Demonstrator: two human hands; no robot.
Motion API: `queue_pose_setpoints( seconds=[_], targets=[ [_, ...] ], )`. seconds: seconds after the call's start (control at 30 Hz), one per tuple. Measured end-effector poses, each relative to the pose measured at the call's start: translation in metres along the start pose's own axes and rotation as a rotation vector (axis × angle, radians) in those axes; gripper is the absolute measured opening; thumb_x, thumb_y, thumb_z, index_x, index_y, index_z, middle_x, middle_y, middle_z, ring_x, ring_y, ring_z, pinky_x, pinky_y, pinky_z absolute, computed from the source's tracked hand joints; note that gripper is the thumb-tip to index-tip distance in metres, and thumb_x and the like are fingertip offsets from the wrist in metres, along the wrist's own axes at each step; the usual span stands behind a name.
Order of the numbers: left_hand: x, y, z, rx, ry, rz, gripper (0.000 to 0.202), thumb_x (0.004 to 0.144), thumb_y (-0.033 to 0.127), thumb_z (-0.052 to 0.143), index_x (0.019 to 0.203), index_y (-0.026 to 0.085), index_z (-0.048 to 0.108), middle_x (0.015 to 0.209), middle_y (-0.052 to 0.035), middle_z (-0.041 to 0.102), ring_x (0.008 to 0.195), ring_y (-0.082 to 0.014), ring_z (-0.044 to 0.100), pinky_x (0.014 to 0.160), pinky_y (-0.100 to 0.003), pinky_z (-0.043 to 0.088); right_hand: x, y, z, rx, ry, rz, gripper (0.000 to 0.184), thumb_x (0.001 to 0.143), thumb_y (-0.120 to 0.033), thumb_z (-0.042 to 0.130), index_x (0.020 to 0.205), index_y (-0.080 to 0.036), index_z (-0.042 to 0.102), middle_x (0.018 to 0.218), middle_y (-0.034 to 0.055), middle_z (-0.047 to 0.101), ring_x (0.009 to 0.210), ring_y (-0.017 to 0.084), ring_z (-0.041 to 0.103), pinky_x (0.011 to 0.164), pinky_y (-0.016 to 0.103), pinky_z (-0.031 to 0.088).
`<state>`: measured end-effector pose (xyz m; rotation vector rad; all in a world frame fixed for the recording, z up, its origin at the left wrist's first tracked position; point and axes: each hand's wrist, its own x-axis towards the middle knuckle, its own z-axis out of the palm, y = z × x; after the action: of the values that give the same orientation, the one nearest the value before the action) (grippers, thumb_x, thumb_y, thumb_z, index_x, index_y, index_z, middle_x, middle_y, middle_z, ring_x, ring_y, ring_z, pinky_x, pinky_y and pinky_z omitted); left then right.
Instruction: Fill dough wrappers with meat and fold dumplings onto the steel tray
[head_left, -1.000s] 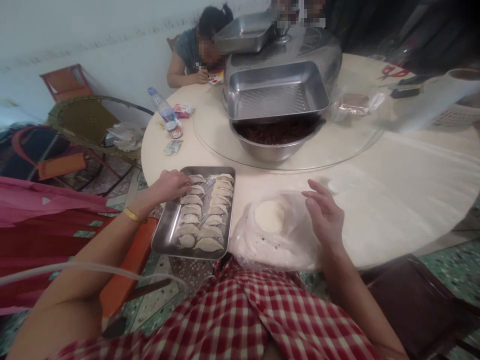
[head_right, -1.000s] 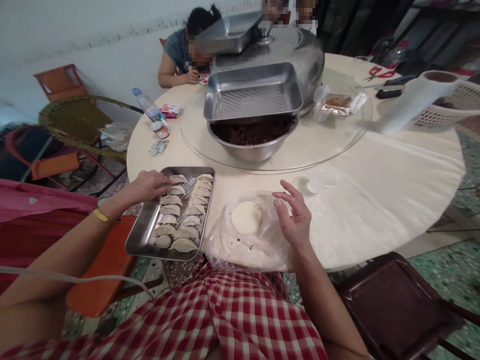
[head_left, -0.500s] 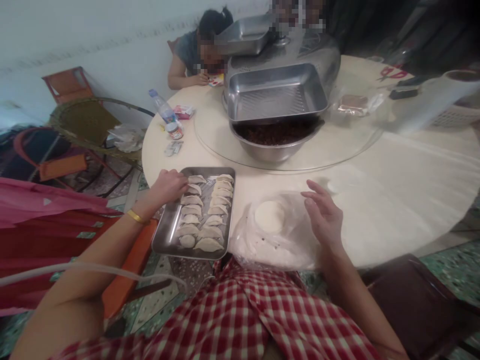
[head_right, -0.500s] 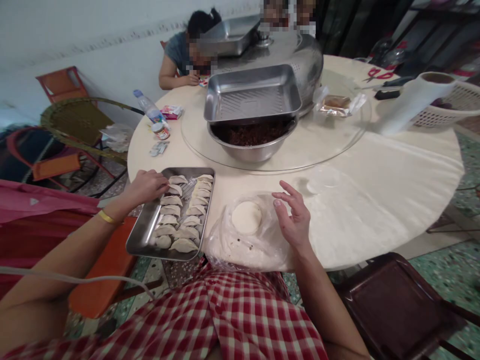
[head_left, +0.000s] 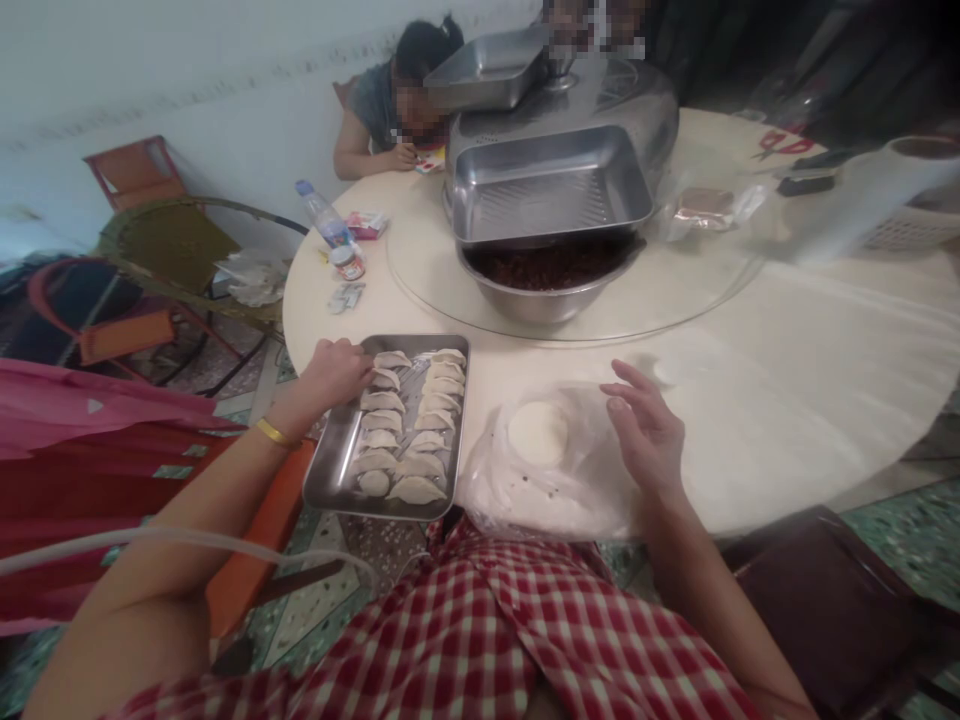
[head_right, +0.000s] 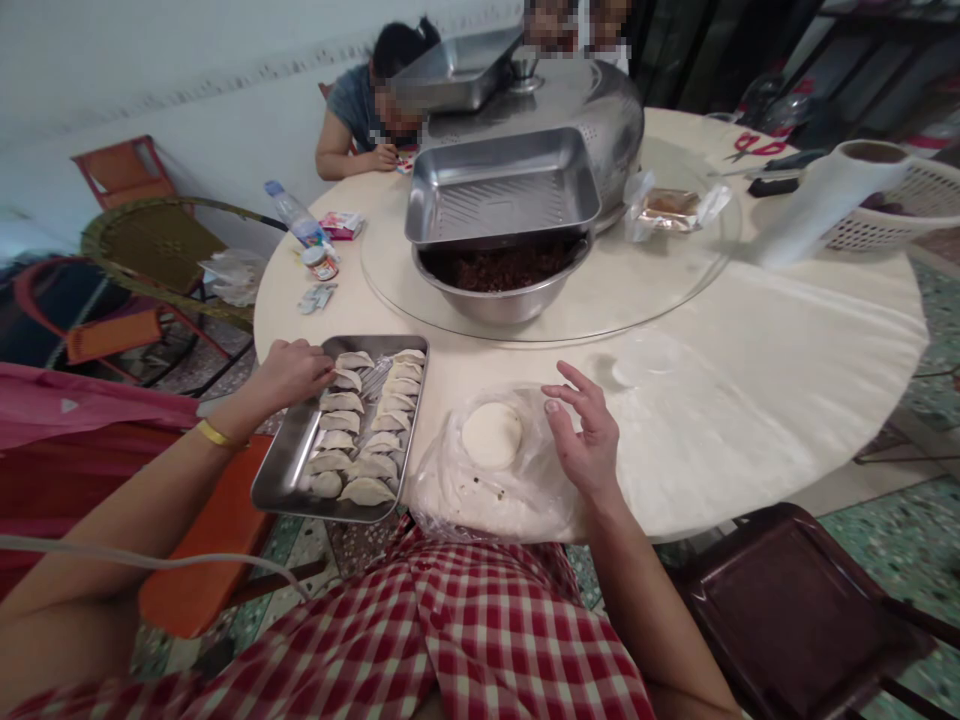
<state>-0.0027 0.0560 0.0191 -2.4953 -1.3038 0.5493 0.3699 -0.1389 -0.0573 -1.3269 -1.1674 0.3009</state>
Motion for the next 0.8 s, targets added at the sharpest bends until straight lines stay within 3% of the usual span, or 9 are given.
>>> queue_pose_setpoints(
  seconds=[0.27,0.47,0.63,0.8],
  targets=[
    [-0.009,0.001,-0.012,-0.022,0.013,-0.025,0.034,0.091,0.029,0.039,0.099,0.018,0.070,0.098,-0.0162,0.070,0.096,-0.0337,0.059,0.070,-0.040,0.035,0.000,-0.001,0.001,0.006,0.001,-0.004,0.016,0.087,-0.030,0.064,0.099,-0.027,0.073,0.129,0.0067,0.066,0.121,0.025,0.061,0.105,0.052,0.047],
    [-0.026,0.007,-0.007,-0.067,-0.043,0.024,0.027,0.089,0.038,0.048,0.097,0.025,0.071,0.093,-0.0082,0.072,0.096,-0.0287,0.061,0.069,-0.036,0.035,-0.001,-0.002,-0.001,-0.015,-0.011,-0.011,0.016,0.087,-0.030,0.063,0.100,-0.027,0.072,0.130,0.0063,0.065,0.122,0.025,0.060,0.102,0.051,0.049],
    [-0.031,0.013,0.005,-0.069,-0.029,0.044,0.031,0.094,0.038,0.043,0.096,0.022,0.069,0.097,-0.0098,0.072,0.098,-0.0290,0.062,0.072,-0.037,0.036,0.000,-0.002,-0.001,-0.021,-0.007,-0.017,0.016,0.087,-0.030,0.063,0.099,-0.028,0.073,0.128,0.0056,0.066,0.121,0.025,0.061,0.104,0.053,0.047],
    [-0.030,0.011,0.005,-0.045,0.001,0.040,0.033,0.096,0.031,0.036,0.089,0.020,0.066,0.088,-0.0117,0.072,0.089,-0.0291,0.065,0.071,-0.039,0.035,0.000,-0.001,0.000,-0.012,-0.003,-0.016,0.016,0.086,-0.030,0.064,0.099,-0.027,0.073,0.129,0.0056,0.066,0.120,0.025,0.061,0.102,0.051,0.049]
  ],
)
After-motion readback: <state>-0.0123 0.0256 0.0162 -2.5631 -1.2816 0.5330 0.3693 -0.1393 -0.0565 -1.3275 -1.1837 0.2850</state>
